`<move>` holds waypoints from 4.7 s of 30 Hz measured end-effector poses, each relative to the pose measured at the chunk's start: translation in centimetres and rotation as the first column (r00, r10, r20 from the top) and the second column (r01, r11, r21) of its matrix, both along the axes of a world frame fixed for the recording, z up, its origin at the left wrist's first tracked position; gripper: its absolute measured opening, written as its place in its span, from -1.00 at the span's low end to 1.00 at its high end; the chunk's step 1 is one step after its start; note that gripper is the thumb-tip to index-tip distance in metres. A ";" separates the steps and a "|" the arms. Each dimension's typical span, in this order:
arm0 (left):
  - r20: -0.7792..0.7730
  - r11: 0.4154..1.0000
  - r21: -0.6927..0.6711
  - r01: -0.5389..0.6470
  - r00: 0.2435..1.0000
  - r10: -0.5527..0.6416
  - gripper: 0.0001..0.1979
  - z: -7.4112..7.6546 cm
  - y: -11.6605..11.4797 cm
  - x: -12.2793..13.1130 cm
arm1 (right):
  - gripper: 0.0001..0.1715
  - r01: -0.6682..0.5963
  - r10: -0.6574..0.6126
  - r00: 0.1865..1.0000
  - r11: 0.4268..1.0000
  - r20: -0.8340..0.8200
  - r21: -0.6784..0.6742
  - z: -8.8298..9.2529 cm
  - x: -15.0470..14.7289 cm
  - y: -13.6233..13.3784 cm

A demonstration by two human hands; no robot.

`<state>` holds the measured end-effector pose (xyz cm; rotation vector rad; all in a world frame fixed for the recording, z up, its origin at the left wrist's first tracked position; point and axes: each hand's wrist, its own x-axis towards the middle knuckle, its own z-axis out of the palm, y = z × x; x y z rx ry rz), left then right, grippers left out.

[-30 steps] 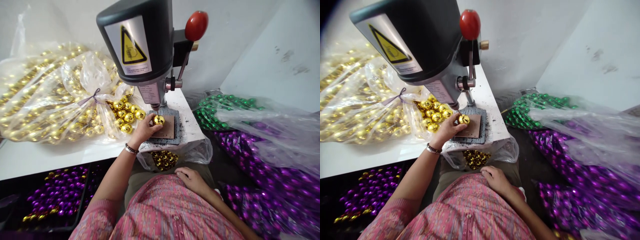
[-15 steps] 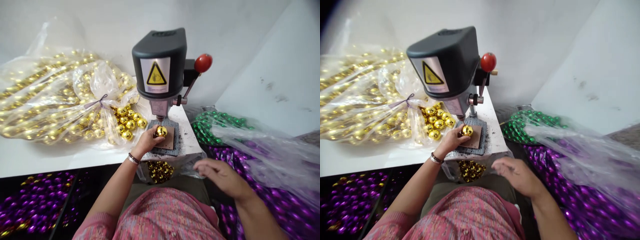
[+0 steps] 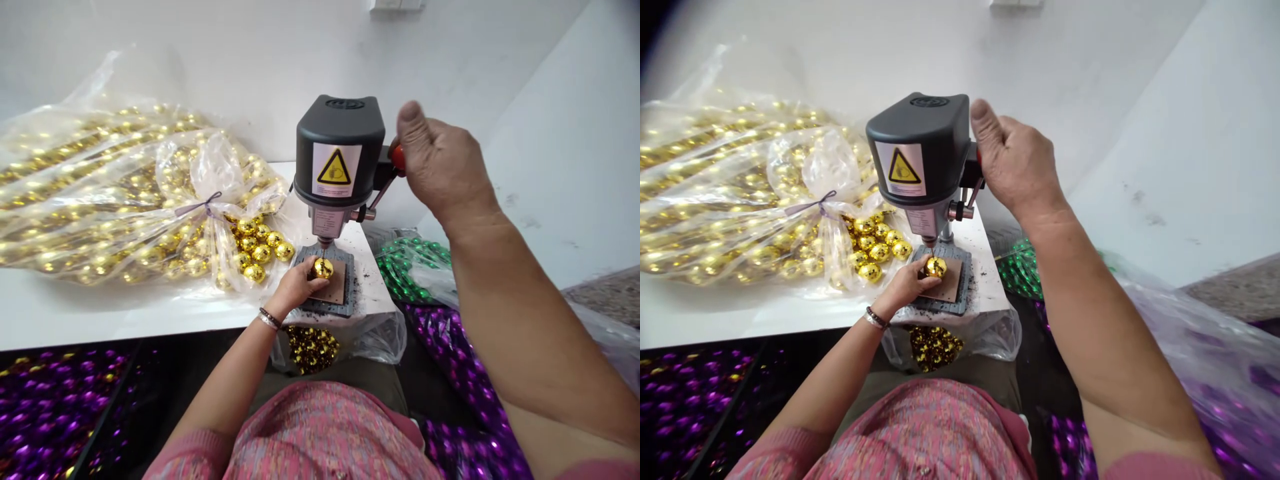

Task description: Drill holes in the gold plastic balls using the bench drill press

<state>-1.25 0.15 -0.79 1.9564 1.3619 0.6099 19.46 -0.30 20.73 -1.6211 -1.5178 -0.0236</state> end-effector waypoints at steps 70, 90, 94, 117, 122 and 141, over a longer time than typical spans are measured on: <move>-0.128 0.948 0.180 -0.262 0.950 0.286 -0.64 1.7 2.1 -5.8 | -0.63 0.016 0.041 0.989 0.923 -0.140 0.385 -7.3 -3.5 -4.8; 0.491 0.888 -0.459 -0.035 0.823 0.286 -0.67 2.3 1.7 -3.3 | -0.60 -0.087 0.128 0.989 0.908 -0.073 0.411 -7.7 -3.1 -5.1; 0.464 0.866 -0.500 0.030 0.853 0.239 -0.62 1.9 1.1 -1.9 | -0.58 -0.101 0.130 0.990 0.923 -0.056 0.370 -7.5 -3.0 -5.2; -0.038 0.999 -0.032 -0.023 0.999 0.022 -0.39 1.1 -0.3 0.5 | -0.69 -0.146 0.150 0.988 0.869 0.030 0.473 -9.1 -2.7 -5.5; -0.024 0.999 -0.038 -0.019 1.000 0.018 -0.46 1.6 -0.4 0.6 | -0.86 -0.176 0.079 0.975 0.842 0.207 0.510 -12.1 -2.4 -6.1; 0.024 0.998 -0.061 -0.012 1.000 0.014 -0.46 1.5 -0.6 0.5 | -0.75 -0.258 0.118 0.960 0.731 0.255 0.632 -17.7 -2.3 -4.6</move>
